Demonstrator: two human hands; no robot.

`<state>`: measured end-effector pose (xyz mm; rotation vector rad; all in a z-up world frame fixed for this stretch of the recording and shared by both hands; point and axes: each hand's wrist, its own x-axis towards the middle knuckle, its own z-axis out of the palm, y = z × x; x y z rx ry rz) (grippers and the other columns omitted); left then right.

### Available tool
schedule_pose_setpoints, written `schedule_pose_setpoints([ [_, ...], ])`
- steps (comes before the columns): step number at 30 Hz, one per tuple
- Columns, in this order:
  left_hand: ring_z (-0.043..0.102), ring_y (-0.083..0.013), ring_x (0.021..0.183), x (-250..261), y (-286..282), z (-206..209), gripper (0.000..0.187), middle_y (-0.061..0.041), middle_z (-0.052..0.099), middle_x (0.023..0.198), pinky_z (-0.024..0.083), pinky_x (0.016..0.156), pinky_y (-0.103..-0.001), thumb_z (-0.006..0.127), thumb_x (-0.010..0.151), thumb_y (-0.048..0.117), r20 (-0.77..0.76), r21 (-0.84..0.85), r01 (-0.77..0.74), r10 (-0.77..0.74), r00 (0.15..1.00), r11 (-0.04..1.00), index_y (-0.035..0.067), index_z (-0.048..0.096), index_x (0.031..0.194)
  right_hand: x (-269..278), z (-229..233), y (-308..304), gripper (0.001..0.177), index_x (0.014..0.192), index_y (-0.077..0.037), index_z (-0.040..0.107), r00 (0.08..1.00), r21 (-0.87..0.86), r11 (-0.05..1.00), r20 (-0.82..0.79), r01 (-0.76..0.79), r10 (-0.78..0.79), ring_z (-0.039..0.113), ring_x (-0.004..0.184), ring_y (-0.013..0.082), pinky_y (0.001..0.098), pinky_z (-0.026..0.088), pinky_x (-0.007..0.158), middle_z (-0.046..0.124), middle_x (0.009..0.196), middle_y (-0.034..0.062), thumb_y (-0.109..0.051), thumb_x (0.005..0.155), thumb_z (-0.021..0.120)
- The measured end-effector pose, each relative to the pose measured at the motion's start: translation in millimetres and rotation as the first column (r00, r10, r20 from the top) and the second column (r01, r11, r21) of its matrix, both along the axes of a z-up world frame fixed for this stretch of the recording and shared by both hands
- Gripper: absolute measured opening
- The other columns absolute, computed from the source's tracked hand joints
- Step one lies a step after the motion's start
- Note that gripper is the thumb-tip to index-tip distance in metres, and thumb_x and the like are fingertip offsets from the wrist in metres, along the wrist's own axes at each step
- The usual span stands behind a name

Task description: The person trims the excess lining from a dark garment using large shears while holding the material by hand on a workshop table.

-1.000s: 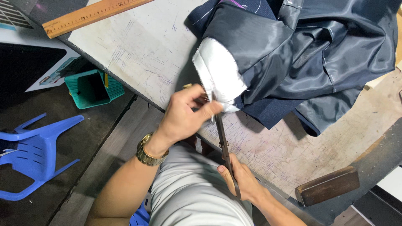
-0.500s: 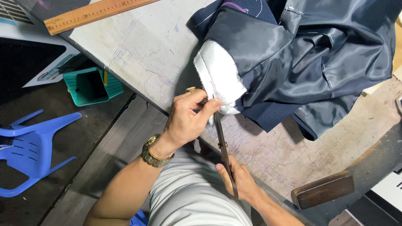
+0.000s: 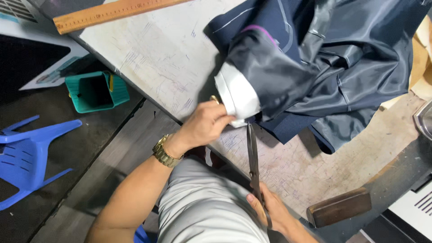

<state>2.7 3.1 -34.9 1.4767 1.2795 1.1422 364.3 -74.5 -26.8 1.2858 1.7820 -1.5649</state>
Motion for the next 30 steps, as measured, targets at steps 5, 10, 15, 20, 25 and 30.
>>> schedule_pose_setpoints([
  [5, 0.049, -0.0172, 0.062, 17.0, -19.7, 4.0, 0.030, -0.004, 0.056, 0.067, 0.040, 0.061, -0.036, 0.078, 0.099, 0.010, -0.101, -0.045, -0.216, 0.211, 0.972, 0.975, 0.007, 0.059, 0.076, -3.2, 11.2, 12.1, 0.039, 0.120, -0.023, 0.059, 0.999, -0.050, 0.998, 0.018, -0.029, 0.030, 0.052, 0.065, 0.0202, 0.0366, 0.047, 0.065, 0.049, 0.074, -0.0021, -0.059, 0.104, 0.052],
  [10, 0.047, -0.0083, 0.063, 19.7, -31.9, 14.2, 0.020, 0.003, 0.055, 0.066, 0.042, 0.059, -0.027, 0.072, 0.105, 0.017, 0.058, -0.179, -0.384, 0.399, 0.915, 0.906, 0.005, 0.061, 0.094, -0.5, 15.9, 14.0, 0.046, 0.131, -0.025, 0.058, 0.996, -0.084, 0.994, 0.048, -0.073, 0.077, 0.060, 0.070, 0.0230, 0.0365, 0.051, 0.071, 0.058, 0.077, 0.0008, -0.060, 0.102, 0.052],
  [15, 0.060, -0.0136, 0.075, 16.3, -30.9, 26.3, 0.017, -0.003, 0.064, 0.082, 0.056, 0.070, -0.028, 0.067, 0.105, 0.015, 0.025, -0.152, -0.349, 0.357, 0.934, 0.925, 0.006, 0.063, 0.091, 3.1, 14.1, 13.0, 0.048, 0.126, -0.023, 0.060, 0.997, -0.084, 0.994, -0.012, -0.073, 0.072, 0.053, 0.065, 0.0203, 0.0369, 0.045, 0.065, 0.049, 0.073, -0.0011, -0.063, 0.102, 0.049],
  [20, 0.054, -0.0150, 0.075, 18.3, -28.8, 29.2, 0.020, -0.002, 0.060, 0.079, 0.048, 0.069, -0.030, 0.067, 0.103, 0.013, 0.025, -0.144, -0.341, 0.348, 0.937, 0.929, 0.008, 0.059, 0.085, -20.4, 25.5, 20.9, 0.054, 0.131, -0.020, 0.060, 0.997, -0.054, 0.998, -0.058, -0.044, 0.040, 0.062, 0.060, 0.0175, 0.0352, 0.052, 0.065, 0.058, 0.069, -0.0023, -0.063, 0.101, 0.047],
  [25, 0.055, -0.0105, 0.073, 23.7, -30.8, 22.7, 0.021, 0.000, 0.058, 0.079, 0.049, 0.065, -0.027, 0.066, 0.103, 0.014, 0.097, -0.264, -0.326, 0.362, 0.927, 0.908, 0.010, 0.060, 0.084, -21.0, 16.5, 20.8, 0.049, 0.117, -0.020, 0.059, 0.999, -0.017, 1.000, -0.043, -0.026, 0.025, 0.045, 0.060, 0.0181, 0.0378, 0.040, 0.060, 0.044, 0.068, -0.0031, -0.065, 0.101, 0.048],
  [30, 0.047, -0.0088, 0.070, 18.6, -30.9, 20.3, 0.023, 0.002, 0.052, 0.075, 0.041, 0.063, -0.026, 0.066, 0.105, 0.015, 0.189, -0.227, -0.360, 0.404, 0.895, 0.905, 0.009, 0.058, 0.084, -7.0, 16.3, 19.3, 0.058, 0.129, -0.020, 0.061, 0.993, -0.023, 0.996, -0.079, -0.089, 0.086, 0.052, 0.061, 0.0185, 0.0369, 0.045, 0.062, 0.049, 0.072, -0.0018, -0.067, 0.099, 0.047],
])
